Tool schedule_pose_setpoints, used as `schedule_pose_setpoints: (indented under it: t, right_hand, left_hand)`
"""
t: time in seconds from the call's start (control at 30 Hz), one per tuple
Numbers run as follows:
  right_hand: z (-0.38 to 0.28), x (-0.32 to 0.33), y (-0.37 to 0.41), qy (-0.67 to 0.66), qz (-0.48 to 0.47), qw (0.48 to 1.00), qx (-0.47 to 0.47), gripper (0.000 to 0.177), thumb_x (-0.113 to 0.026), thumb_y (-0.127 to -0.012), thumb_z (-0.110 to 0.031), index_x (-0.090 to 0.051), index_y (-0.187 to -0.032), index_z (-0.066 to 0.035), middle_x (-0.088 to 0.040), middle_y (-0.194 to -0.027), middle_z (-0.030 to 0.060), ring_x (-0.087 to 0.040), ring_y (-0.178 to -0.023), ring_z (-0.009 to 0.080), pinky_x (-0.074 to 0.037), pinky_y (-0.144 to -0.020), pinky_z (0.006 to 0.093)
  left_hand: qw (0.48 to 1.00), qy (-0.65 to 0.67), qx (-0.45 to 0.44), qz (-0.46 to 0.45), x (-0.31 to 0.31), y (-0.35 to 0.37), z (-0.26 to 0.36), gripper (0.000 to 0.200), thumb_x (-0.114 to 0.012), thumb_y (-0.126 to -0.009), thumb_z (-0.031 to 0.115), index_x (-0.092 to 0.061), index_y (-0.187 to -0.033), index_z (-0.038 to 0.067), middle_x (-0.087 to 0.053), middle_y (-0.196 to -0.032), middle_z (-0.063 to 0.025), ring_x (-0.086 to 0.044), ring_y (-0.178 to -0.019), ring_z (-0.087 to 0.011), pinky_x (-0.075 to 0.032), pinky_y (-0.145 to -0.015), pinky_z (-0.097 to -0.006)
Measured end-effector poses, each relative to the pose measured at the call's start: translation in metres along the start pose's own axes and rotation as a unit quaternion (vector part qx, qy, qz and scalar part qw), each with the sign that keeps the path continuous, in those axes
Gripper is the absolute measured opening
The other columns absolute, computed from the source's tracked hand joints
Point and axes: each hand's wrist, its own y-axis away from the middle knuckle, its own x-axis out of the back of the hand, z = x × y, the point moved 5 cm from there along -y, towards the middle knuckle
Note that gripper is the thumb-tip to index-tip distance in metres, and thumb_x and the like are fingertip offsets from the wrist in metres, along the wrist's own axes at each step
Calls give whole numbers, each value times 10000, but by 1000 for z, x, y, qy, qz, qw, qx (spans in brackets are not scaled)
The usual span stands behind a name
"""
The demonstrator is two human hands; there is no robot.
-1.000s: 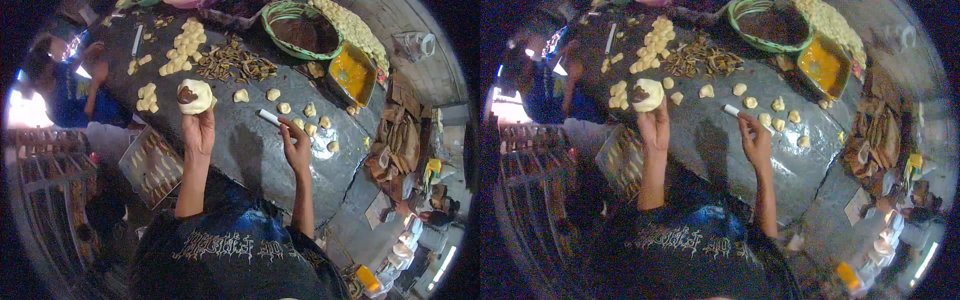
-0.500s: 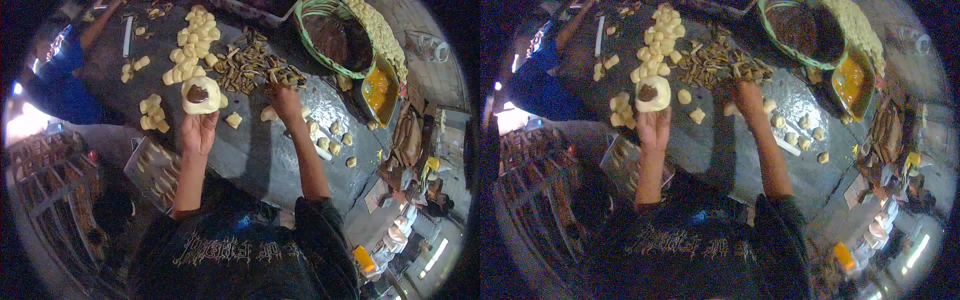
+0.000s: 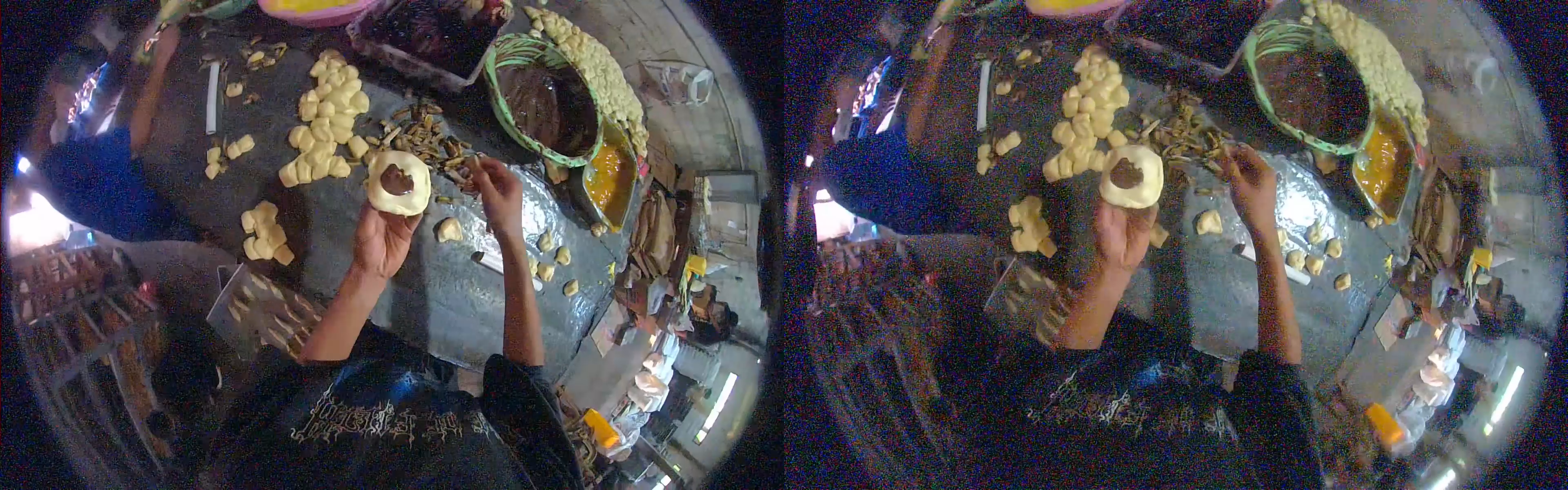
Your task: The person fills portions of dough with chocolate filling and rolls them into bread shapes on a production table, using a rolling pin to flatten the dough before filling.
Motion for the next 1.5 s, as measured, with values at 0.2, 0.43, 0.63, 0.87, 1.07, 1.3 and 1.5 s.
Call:
schedule_pose_setpoints:
  t: [0.2,0.43,0.63,0.87,1.07,1.3,1.5]
  right_hand:
    - [-99,-8,51,74,-25,994,72,271,-720,-939,-137,-674,-1130,50,-733,-948,95,-679,-836,126,-531,-736,269]
    - [-224,16,160,247,-5,871,425,336,-776,-749,-28,-747,-1074,-107,-741,-1065,70,-654,-981,299,-534,-874,403]
    - [-233,73,247,324,-33,816,477,448,-798,-734,-142,-731,-1177,-153,-694,-1219,42,-604,-1043,300,-497,-895,418]
    - [-220,146,334,347,6,725,595,385,-814,-666,-119,-721,-1039,-96,-672,-1132,85,-617,-934,294,-510,-782,415]
    - [-237,183,360,244,-13,861,446,226,-816,-729,-26,-722,-933,-52,-669,-992,112,-609,-833,221,-495,-715,318]
    - [-213,188,359,249,70,901,348,377,-793,-789,-63,-714,-1157,-69,-731,-1050,121,-706,-916,268,-563,-799,369]
    - [-108,167,343,188,122,940,259,184,-760,-795,3,-751,-975,-31,-749,-924,139,-727,-821,265,-570,-753,355]
  left_hand:
    - [998,-38,-6,56,-2,14,-24,477,-517,-1046,293,-426,-1450,58,-520,-1440,-145,-563,-1279,-310,-583,-976,-453]
    - [986,-164,-6,-8,-46,51,-90,495,-495,-1041,370,-451,-1439,79,-529,-1430,-75,-513,-1314,-221,-447,-1105,-425]
    - [982,-157,-16,-109,-87,105,-159,498,-446,-1050,355,-424,-1457,68,-518,-1444,-96,-535,-1296,-231,-453,-1098,-426]
    - [969,-182,-23,-166,-111,181,-234,586,-527,-1020,390,-385,-1471,44,-516,-1423,-138,-530,-1314,-273,-462,-1103,-446]
    - [952,-233,46,-193,-145,192,-259,501,-698,-943,165,-466,-1370,43,-591,-1282,-120,-590,-1228,-242,-525,-1030,-401]
    - [841,-507,-19,-187,-155,178,-246,295,-723,-932,104,-574,-1171,16,-669,-1098,-66,-671,-1025,-161,-601,-881,-322]
    - [751,-646,27,-134,-52,169,-215,328,-746,-924,156,-616,-1176,-10,-708,-1091,-95,-681,-996,-149,-570,-848,-302]
